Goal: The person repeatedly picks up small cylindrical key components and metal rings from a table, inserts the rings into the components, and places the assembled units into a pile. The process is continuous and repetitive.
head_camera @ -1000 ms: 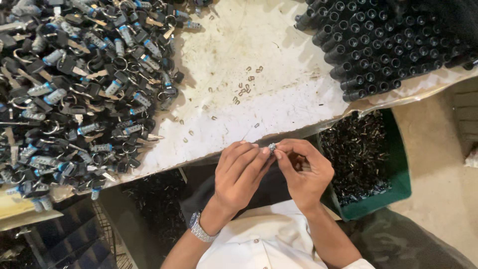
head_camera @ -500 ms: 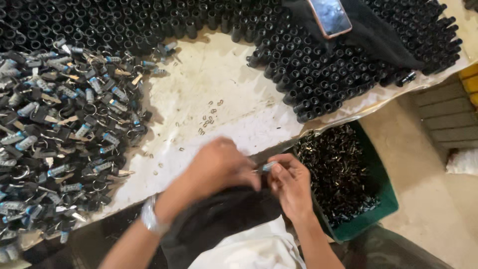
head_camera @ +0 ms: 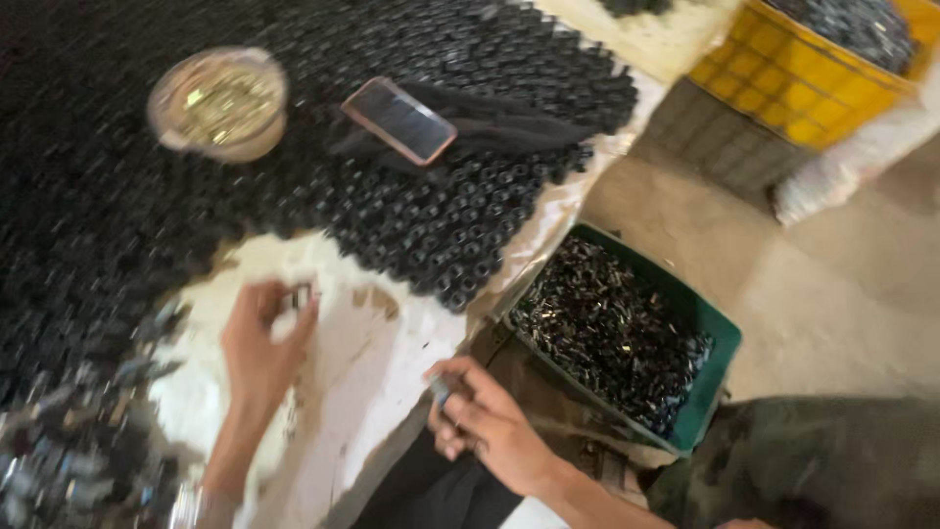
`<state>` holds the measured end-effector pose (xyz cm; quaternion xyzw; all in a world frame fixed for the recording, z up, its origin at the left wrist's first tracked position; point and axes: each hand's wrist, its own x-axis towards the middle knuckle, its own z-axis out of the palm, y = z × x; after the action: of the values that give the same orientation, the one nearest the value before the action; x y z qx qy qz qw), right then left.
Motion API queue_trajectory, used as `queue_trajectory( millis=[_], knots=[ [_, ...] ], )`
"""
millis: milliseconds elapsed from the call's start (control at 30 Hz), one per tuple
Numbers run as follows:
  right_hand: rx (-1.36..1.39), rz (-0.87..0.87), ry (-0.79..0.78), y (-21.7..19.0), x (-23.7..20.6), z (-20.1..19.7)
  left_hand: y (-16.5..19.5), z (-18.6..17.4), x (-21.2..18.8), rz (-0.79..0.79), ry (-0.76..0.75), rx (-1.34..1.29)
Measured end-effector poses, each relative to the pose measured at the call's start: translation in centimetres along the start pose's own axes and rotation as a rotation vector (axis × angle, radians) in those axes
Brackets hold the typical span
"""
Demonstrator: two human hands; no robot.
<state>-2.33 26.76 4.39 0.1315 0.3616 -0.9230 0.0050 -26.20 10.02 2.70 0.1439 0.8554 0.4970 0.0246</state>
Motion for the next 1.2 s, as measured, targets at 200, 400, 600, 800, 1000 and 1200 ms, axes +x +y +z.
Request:
queue_trajectory(
  millis=[200,400,600,800,1000,1200],
  knots=[
    [0.178,0.093,-0.163,2.4,0.9,0.7,0.0,-0.7,-12.6,0.252,-0.169,-0.002],
    [-0.093,0.106,-0.22,4.2,0.6,3.6,-0.1,-1.8,-19.0,0.365,0.006,-0.085],
    [-0.72,0.116,-0.342,7.2,0.9,4.9,-3.0,-5.4,-22.2,0.34,-0.166,0.133],
    [-0.309,0.522,-0.058,9.9,0.4,6.4,-1.2,-6.0,-23.9,0.129,-0.047,0.046],
    [-1.492,-0.623,-0.563,6.7,6.0,8.6,-2.4,-13.9,-32.4,-0.12,0.486,0.149],
    [-2.083,-0.896,-0.379,6.4,8.9,9.0,-3.9,-13.5,-29.4,-0.039,0.47,0.495]
  ],
)
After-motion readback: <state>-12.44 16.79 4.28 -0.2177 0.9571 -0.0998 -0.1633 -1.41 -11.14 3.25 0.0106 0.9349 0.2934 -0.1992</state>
